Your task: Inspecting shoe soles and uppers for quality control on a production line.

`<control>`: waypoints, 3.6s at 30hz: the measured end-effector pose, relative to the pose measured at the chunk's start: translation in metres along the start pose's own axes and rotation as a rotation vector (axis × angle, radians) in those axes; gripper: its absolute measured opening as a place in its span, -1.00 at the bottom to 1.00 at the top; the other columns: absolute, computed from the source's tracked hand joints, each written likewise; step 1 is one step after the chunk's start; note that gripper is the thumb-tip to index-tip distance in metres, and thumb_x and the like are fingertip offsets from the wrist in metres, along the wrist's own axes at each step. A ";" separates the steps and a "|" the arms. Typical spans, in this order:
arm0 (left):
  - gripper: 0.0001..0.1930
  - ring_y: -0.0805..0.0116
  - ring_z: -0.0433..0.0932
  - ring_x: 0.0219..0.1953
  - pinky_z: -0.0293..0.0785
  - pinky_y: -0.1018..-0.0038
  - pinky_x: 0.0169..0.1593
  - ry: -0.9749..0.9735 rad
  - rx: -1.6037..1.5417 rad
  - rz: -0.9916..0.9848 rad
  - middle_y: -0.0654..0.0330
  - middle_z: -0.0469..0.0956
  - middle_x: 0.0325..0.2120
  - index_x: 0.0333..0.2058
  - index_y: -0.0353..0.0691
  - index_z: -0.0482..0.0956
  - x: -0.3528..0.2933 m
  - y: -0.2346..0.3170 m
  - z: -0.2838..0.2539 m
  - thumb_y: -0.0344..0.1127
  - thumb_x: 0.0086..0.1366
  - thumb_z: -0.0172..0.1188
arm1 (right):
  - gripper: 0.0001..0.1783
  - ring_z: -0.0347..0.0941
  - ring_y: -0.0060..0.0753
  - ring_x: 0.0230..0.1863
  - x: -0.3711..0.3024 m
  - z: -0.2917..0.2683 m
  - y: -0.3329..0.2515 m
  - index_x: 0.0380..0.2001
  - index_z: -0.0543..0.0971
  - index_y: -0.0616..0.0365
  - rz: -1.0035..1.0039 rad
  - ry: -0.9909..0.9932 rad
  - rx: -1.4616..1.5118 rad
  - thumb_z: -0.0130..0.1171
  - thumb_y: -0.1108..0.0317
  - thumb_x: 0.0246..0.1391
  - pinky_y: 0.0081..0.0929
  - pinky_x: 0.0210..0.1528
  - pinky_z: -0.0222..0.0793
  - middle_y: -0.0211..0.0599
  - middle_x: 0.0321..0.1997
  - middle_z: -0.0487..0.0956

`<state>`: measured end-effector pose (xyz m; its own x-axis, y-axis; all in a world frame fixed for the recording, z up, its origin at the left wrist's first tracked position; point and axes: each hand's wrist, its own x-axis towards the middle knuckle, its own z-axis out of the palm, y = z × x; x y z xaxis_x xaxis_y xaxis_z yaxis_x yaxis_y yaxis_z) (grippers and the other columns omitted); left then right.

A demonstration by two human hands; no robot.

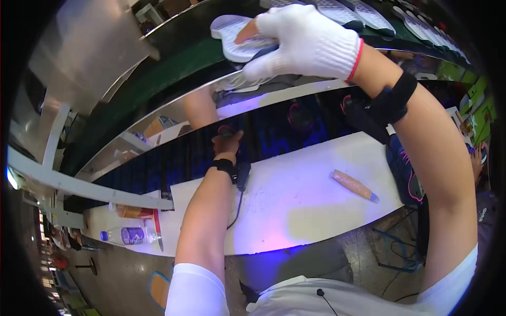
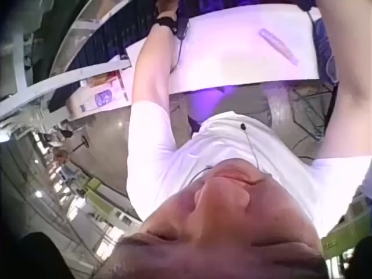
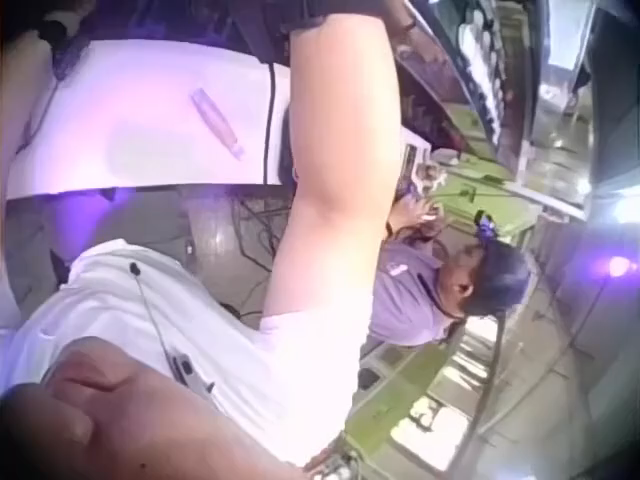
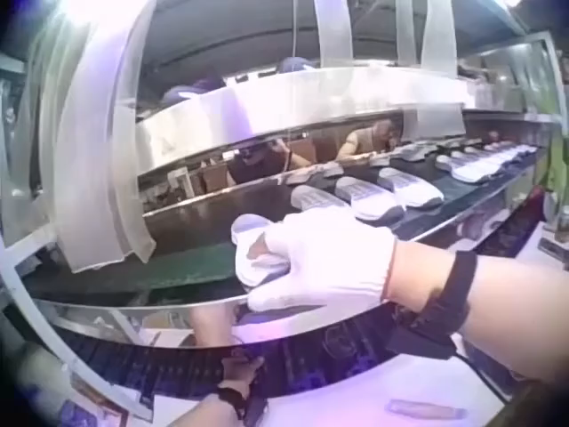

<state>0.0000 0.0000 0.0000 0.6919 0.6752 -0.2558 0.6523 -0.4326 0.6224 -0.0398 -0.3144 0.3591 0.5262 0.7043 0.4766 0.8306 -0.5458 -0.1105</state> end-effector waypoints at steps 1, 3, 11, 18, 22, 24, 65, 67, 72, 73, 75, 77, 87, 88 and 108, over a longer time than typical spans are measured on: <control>-0.24 0.04 0.66 0.12 0.62 -0.08 0.05 -0.088 -0.061 0.002 -0.04 0.60 0.10 0.34 -0.16 0.30 -0.008 0.008 -0.011 -0.04 0.29 0.45 | -0.33 0.73 -0.01 -0.12 0.000 0.009 0.005 0.09 0.71 0.06 0.045 0.012 -0.003 0.35 -0.15 0.02 -0.25 0.06 0.62 0.08 -0.15 0.75; -0.40 0.12 0.68 0.04 0.75 0.07 -0.18 -0.177 -0.123 0.012 0.01 0.65 -0.05 0.16 -0.21 0.52 -0.030 0.027 -0.032 -0.07 0.25 0.50 | -0.31 0.73 0.01 -0.13 0.003 0.020 0.012 0.08 0.71 0.06 0.006 0.085 -0.033 0.36 -0.18 -0.01 -0.23 0.02 0.62 0.06 -0.16 0.75; -0.58 0.30 0.70 -0.04 0.63 0.21 0.12 -1.000 -1.255 -0.183 0.16 0.69 -0.04 0.11 -0.26 0.57 -0.235 -0.023 -0.117 -0.04 0.51 0.26 | -0.34 0.72 -0.08 -0.08 -0.002 0.009 0.004 0.02 0.69 0.20 0.052 0.037 -0.069 0.46 -0.15 0.08 -0.22 0.02 0.58 -0.02 -0.13 0.76; -0.56 0.11 0.69 0.06 0.63 0.22 0.12 -0.661 -0.504 0.238 0.03 0.65 0.06 0.23 -0.36 0.47 -0.305 -0.074 -0.118 -0.23 0.52 0.22 | -0.65 0.69 -0.01 -0.13 -0.038 0.029 -0.028 -0.02 0.67 0.21 0.068 0.225 -0.079 0.35 0.24 0.21 -0.18 -0.04 0.58 -0.01 -0.19 0.73; -0.56 -0.24 0.56 0.11 0.57 0.07 0.16 0.069 -0.063 0.802 -0.11 0.54 0.14 0.21 -0.33 0.51 -0.321 -0.086 -0.118 -0.44 0.36 0.19 | -0.62 0.69 -0.04 0.08 -0.092 0.024 -0.057 0.07 0.63 0.13 -0.342 0.445 0.020 0.41 0.39 0.19 -0.27 0.04 0.61 0.04 0.09 0.71; -0.55 -0.20 0.55 0.13 0.56 0.07 0.16 0.039 0.071 0.825 -0.10 0.54 0.15 0.21 -0.33 0.51 -0.319 -0.087 -0.118 -0.46 0.35 0.17 | -0.64 0.69 -0.14 0.09 -0.141 0.000 -0.098 0.12 0.58 0.16 -0.355 0.356 0.162 0.32 0.50 0.26 -0.35 0.02 0.59 0.06 0.16 0.69; -0.82 0.15 0.74 -0.11 0.60 0.31 0.03 0.163 -0.032 1.123 0.02 0.75 -0.21 -0.13 -0.26 0.68 -0.306 0.016 -0.105 -0.33 0.36 0.27 | -0.59 0.58 -0.63 -0.45 -0.243 0.136 -0.264 -0.14 0.63 0.19 0.930 -0.228 1.549 0.18 0.00 0.38 -0.54 -0.36 0.48 -0.39 -0.42 0.68; -0.83 0.16 0.75 -0.18 0.62 0.34 -0.02 -0.038 -0.272 0.908 0.03 0.75 -0.26 -0.14 -0.27 0.68 -0.305 0.015 -0.099 -0.36 0.35 0.28 | -0.57 0.60 -0.61 -0.43 -0.245 0.143 -0.266 -0.13 0.63 0.22 0.875 -0.272 1.418 0.17 0.00 0.37 -0.51 -0.34 0.51 -0.37 -0.43 0.68; -0.80 0.10 0.73 -0.21 0.63 0.35 -0.01 -0.239 -0.450 0.709 0.01 0.74 -0.27 -0.13 -0.30 0.69 -0.297 0.004 -0.079 -0.34 0.34 0.29 | -0.53 0.63 -0.55 -0.41 -0.251 0.146 -0.256 -0.18 0.65 0.25 0.926 -0.412 1.434 0.17 -0.02 0.36 -0.41 -0.32 0.55 -0.34 -0.42 0.71; -0.77 0.04 0.72 -0.19 0.63 0.32 0.01 -0.282 -0.487 0.671 -0.02 0.73 -0.25 -0.11 -0.31 0.69 -0.294 0.000 -0.076 -0.30 0.34 0.31 | -0.52 0.63 -0.52 -0.40 -0.253 0.143 -0.251 -0.22 0.67 0.26 0.843 -0.423 1.490 0.17 -0.03 0.36 -0.39 -0.31 0.56 -0.33 -0.40 0.72; -0.69 -0.01 0.71 -0.17 0.63 0.25 0.03 -0.046 -0.341 0.807 -0.05 0.72 -0.22 -0.06 -0.35 0.66 -0.290 -0.007 -0.074 -0.26 0.32 0.33 | -0.52 0.69 -0.20 -0.35 -0.262 0.136 -0.227 -0.22 0.74 0.27 0.694 -0.504 1.084 0.21 -0.01 0.29 -0.28 -0.22 0.59 -0.11 -0.35 0.73; -0.60 -0.06 0.70 -0.14 0.62 0.18 0.06 0.191 -0.172 0.931 -0.09 0.72 -0.19 0.00 -0.39 0.62 -0.285 -0.011 -0.075 -0.22 0.31 0.35 | -0.62 0.67 0.02 -0.22 -0.280 0.127 -0.197 -0.20 0.72 0.23 0.391 0.035 0.642 0.46 0.15 0.04 -0.16 -0.09 0.57 -0.05 -0.29 0.69; -0.42 -0.15 0.74 -0.18 0.61 0.06 -0.06 -0.227 0.230 0.601 -0.13 0.74 -0.30 0.00 -0.41 0.55 -0.279 0.020 -0.076 0.12 0.42 0.21 | -0.66 0.61 0.05 0.20 -0.323 0.130 -0.121 -0.11 0.68 0.12 0.113 0.030 0.131 0.44 0.32 0.01 0.05 0.33 0.45 -0.23 0.00 0.74; -0.42 -0.15 0.74 -0.18 0.61 0.06 -0.06 -0.211 0.216 0.618 -0.13 0.74 -0.30 0.00 -0.41 0.55 -0.284 0.018 -0.080 0.12 0.42 0.21 | -0.72 0.66 -0.02 0.10 -0.318 0.111 -0.118 -0.10 0.68 0.12 0.187 0.051 0.201 0.38 0.31 0.13 0.04 0.31 0.49 -0.22 -0.02 0.74; -0.59 -0.26 0.69 0.00 0.69 0.15 0.03 -0.128 -0.496 1.279 -0.29 0.59 0.07 -0.18 -0.24 0.37 -0.387 -0.075 -0.154 -0.55 0.18 0.49 | -0.60 0.49 0.18 0.35 -0.277 0.082 -0.172 -0.31 0.49 0.12 0.368 0.303 1.381 0.60 0.38 -0.02 0.00 0.37 0.41 0.25 0.28 0.57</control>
<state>-0.3649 -0.1367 0.1665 0.7619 -0.0984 0.6401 -0.6126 -0.4304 0.6629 -0.3138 -0.3784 0.1744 0.8303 0.4081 0.3795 0.2626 0.3140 -0.9124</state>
